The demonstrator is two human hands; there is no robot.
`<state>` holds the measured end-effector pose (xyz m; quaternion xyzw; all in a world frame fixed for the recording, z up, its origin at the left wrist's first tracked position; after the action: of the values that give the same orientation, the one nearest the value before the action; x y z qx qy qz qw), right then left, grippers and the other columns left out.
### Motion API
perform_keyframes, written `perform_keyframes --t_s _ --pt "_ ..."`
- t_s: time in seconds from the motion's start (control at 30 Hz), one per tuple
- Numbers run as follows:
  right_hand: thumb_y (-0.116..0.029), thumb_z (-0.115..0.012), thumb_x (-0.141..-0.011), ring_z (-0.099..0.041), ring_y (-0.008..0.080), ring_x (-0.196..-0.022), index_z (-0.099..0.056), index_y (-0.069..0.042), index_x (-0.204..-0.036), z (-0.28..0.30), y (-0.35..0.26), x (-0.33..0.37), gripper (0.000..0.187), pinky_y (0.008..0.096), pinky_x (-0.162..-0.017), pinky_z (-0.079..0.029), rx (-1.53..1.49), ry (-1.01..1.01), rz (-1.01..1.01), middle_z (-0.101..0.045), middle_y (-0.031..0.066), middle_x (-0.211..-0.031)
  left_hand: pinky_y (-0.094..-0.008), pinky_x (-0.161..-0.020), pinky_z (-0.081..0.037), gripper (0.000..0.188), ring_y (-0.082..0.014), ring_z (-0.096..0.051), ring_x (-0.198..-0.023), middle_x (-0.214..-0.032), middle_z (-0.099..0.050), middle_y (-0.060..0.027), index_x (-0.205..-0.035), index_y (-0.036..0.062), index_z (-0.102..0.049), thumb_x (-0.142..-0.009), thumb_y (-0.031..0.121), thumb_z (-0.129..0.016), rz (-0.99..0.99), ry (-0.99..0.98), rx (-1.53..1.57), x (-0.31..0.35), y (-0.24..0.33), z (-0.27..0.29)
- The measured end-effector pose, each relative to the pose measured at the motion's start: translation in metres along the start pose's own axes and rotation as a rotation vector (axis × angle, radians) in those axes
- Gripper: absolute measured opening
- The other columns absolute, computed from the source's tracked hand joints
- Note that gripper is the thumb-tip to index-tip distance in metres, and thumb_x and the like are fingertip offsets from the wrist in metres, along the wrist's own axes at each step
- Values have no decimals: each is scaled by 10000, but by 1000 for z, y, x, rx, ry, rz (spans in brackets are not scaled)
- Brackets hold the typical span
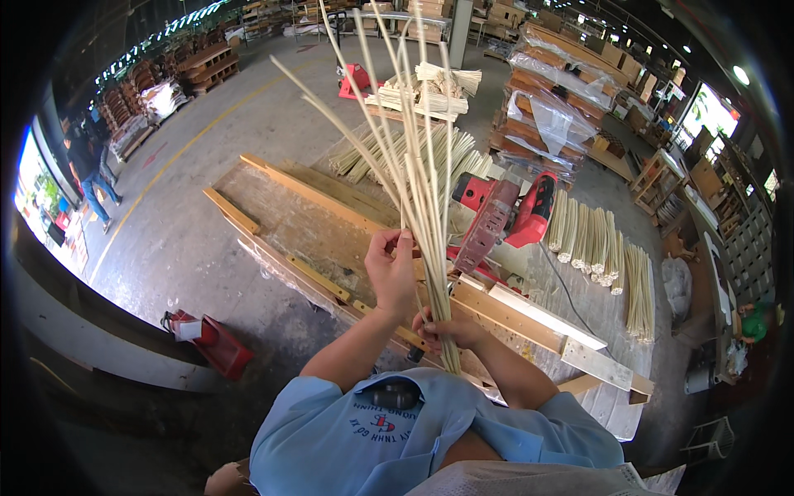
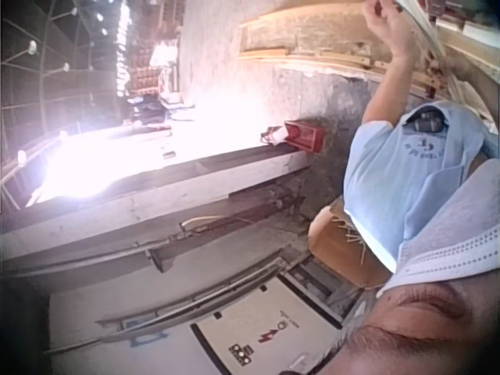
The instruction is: The person gathers bamboo sticks from the floor and a table, aligns them in bundles, and uses a red miter saw to cut them to length. The cut pieces are placed into a cardboard box while the process repeats.
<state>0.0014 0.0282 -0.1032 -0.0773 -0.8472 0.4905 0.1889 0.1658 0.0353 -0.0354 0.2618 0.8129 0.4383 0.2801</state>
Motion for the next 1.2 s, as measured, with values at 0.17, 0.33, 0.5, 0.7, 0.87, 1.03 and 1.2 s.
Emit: perform_keyframes --t_s 0.17,0.33,0.5,0.7,0.87,1.03,1.2 --pt "-218 -724 -918 -471 124 -521 -542 -53 -945 -8 0 -5 247 295 -462 -414 -12 -79 -17 -474 30 -649 -394 -838 -610 279 -168 -659 -920 -992 -646 -109 -1193 10 -512 -1074 261 -489 70 -84 230 -9 -8 14" --pt "-220 -719 -912 -435 110 -469 -520 -65 -872 -3 1 -2 255 280 -423 -375 -10 -195 -88 -450 13 -611 -560 -950 -569 525 -317 -661 -1112 -1087 -641 -137 -1490 50 -351 -1079 364 -435 434 -656 616 -37 41 3" --pt "-241 -704 -901 -471 114 -434 -518 -47 -799 -2 -19 -7 287 274 -391 -405 -33 -347 -161 -491 35 -586 -570 -1009 -530 618 -298 -648 -1132 -1119 -639 -123 -1540 63 -311 -1050 385 -506 383 -934 805 -84 28 29" --pt "-334 -651 -983 -535 123 -499 -501 -34 -1150 6 -18 -3 375 276 -424 -431 -46 -165 112 -610 94 -758 -542 -1015 -516 532 -370 -623 -1189 -1323 -600 -218 -1502 31 -358 -1111 391 -337 443 -554 367 -77 17 25" --pt "-345 -603 -1021 -538 124 -496 -513 -40 -1094 3 -24 -1 326 276 -428 -446 154 -22 153 -631 109 -767 -476 -958 -522 422 -323 -607 -1177 -1263 -619 -164 -1391 53 -505 -1020 241 -575 40 -195 -170 -38 2 52" --pt "-315 -544 -1047 -560 127 -498 -535 -32 -1020 7 -39 10 285 272 -433 -471 227 44 -20 -642 116 -764 -452 -891 -495 323 -282 -595 -1079 -1159 -618 -97 -1090 125 -702 -780 91 -785 -990 -580 -850 6 9 72" --pt "-285 -552 -1036 -565 130 -474 -568 -2 -905 5 -28 17 312 289 -395 -460 176 71 -140 -625 99 -684 -452 -917 -493 343 -302 -600 -1105 -1128 -636 -90 -1046 111 -707 -716 109 -796 -1050 -896 -933 3 6 75"
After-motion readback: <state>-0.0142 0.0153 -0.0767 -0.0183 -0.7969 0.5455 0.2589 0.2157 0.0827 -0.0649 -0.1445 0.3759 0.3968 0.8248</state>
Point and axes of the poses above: each hand's wrist, its own x-axis away from the middle knuckle, its own z-axis out of the back of the hand, y = z × x, the point moved 1 cm from there along -x, towards the middle knuckle
